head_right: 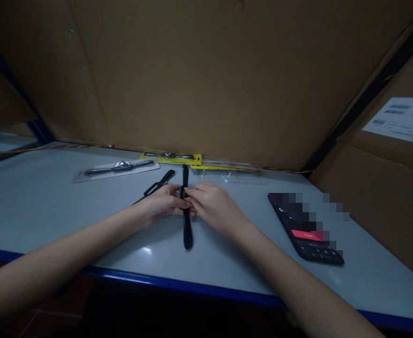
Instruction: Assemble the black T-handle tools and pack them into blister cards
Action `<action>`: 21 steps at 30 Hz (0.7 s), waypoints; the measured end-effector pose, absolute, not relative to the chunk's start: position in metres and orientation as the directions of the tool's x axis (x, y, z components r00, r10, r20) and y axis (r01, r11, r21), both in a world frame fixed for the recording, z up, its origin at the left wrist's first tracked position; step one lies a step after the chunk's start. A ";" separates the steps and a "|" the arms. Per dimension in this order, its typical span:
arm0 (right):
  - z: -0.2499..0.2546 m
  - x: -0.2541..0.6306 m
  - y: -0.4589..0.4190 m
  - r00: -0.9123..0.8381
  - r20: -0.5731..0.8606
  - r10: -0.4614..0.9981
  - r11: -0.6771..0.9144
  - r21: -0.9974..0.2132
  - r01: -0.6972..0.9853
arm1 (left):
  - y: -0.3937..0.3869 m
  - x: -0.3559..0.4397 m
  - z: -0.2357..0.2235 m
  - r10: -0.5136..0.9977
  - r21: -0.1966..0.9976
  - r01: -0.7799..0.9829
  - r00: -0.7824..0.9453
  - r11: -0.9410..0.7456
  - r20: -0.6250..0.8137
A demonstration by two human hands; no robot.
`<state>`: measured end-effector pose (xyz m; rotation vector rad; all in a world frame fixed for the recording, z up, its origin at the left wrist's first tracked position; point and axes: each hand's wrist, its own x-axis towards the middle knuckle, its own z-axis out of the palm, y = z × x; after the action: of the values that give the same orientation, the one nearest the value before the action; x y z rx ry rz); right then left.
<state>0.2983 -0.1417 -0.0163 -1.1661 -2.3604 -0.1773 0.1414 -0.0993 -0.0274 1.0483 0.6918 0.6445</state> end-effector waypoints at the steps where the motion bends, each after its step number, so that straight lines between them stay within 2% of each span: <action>1: -0.016 0.299 -0.141 -0.500 0.494 0.711 0.633 -0.143 0.761 | -0.100 0.141 -0.026 0.760 0.918 -0.147 0.617 0.367 -0.205; 4: -0.014 0.303 -0.139 -0.475 0.494 0.728 0.638 -0.237 0.732 | -0.101 0.141 -0.022 0.767 0.913 -0.159 0.606 0.375 -0.209; 11: -0.010 0.308 -0.136 -0.458 0.475 0.751 0.630 -0.309 0.712 | -0.103 0.142 -0.020 0.769 0.917 -0.156 0.605 0.367 -0.205; 14: -0.010 0.307 -0.137 -0.412 0.489 0.769 0.595 -0.314 0.739 | -0.103 0.143 -0.020 0.763 0.912 -0.168 0.614 0.375 -0.201; 18: -0.013 0.304 -0.136 -0.364 0.518 0.774 0.547 -0.259 0.796 | -0.104 0.144 -0.022 0.743 0.907 -0.161 0.637 0.390 -0.206; 21: -0.017 0.299 -0.136 -0.323 0.538 0.779 0.532 -0.293 0.794 | -0.104 0.144 -0.023 0.751 0.906 -0.140 0.616 0.400 -0.236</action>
<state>0.2989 -0.1355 -0.0174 -1.2689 -2.1337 -0.0320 0.1439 -0.1039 -0.0227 1.0087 0.7127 0.6287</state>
